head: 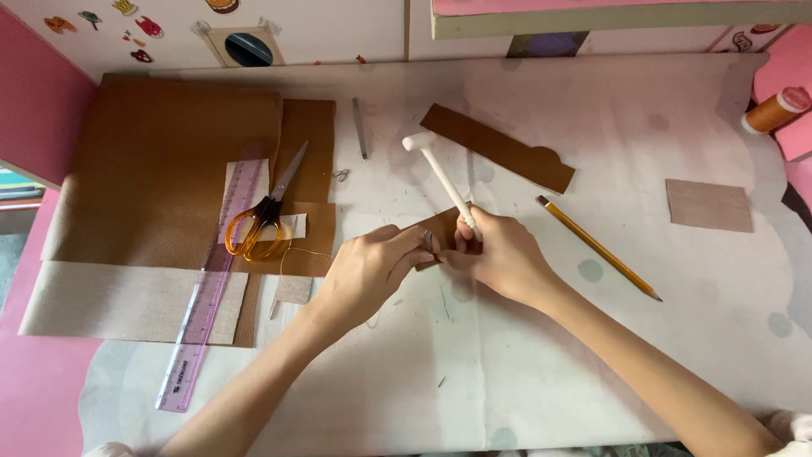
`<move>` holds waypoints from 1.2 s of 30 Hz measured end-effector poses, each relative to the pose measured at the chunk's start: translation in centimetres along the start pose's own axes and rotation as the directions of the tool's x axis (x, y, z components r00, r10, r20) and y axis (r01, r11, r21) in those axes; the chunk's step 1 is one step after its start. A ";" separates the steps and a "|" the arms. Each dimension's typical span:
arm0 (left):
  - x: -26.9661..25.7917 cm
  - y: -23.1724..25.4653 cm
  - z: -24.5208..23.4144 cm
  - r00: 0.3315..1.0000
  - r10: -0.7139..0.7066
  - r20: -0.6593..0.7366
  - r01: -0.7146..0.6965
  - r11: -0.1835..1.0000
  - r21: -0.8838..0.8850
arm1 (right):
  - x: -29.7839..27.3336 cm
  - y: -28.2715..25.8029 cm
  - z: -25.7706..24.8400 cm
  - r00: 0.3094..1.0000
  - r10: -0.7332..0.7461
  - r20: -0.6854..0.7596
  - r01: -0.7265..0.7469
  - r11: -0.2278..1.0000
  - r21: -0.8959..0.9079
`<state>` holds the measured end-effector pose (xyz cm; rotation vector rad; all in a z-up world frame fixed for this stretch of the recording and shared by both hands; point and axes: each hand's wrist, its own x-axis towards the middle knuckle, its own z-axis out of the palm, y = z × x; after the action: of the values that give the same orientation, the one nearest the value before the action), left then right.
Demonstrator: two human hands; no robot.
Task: Using a manual punch tool and a mallet to create holes in a piece of leather.
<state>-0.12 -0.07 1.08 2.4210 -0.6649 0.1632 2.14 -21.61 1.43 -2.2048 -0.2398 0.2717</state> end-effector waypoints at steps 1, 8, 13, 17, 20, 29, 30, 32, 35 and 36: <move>0.1 0.1 0.0 1.000 0.002 0.001 -0.002 1.000 0.004 | 0.0 -0.5 0.0 0.997 0.073 0.016 -0.072 0.997 -0.024; 0.3 1.0 -0.5 1.000 0.007 -0.001 -0.007 1.000 -0.010 | 0.4 -1.1 0.3 0.984 0.175 0.032 -0.167 0.971 -0.171; -0.1 -0.2 0.2 1.000 0.002 -0.015 -0.001 0.999 0.054 | 0.8 -0.8 0.4 0.981 0.192 0.034 -0.182 0.965 -0.190; -0.2 -1.0 0.9 0.999 0.002 -0.039 0.001 0.997 0.072 | 0.8 -0.8 0.5 0.982 0.185 0.032 -0.175 0.965 -0.195; -0.2 -1.0 1.1 0.998 -0.021 -0.052 0.024 0.998 0.060 | 0.7 -1.2 0.4 0.981 0.191 0.029 -0.182 0.965 -0.188; 0.3 -0.4 0.5 0.996 -0.069 -0.060 0.068 0.998 -0.017 | 0.6 -1.2 0.2 0.984 0.169 0.052 -0.154 0.963 -0.220; 0.3 -0.4 0.5 0.996 -0.069 -0.059 0.069 0.998 -0.017 | 0.6 -1.1 0.2 0.984 0.169 0.053 -0.154 0.963 -0.219; 0.3 -0.4 0.6 0.995 -0.080 -0.066 0.079 0.997 -0.009 | 0.6 -0.9 0.1 0.988 0.142 0.052 -0.126 0.963 -0.239; 0.3 -0.5 0.6 0.996 -0.077 -0.054 0.078 0.997 0.015 | 0.8 -0.6 0.2 0.988 0.143 0.055 -0.127 0.964 -0.233; 0.3 -0.5 0.5 0.996 -0.077 -0.054 0.078 0.997 0.015 | 0.7 -0.7 0.2 0.988 0.143 0.056 -0.127 0.964 -0.233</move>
<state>0.37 -0.22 0.50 2.4454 -0.5466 0.2013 2.74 -20.82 1.79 -2.4467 -0.1667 0.4183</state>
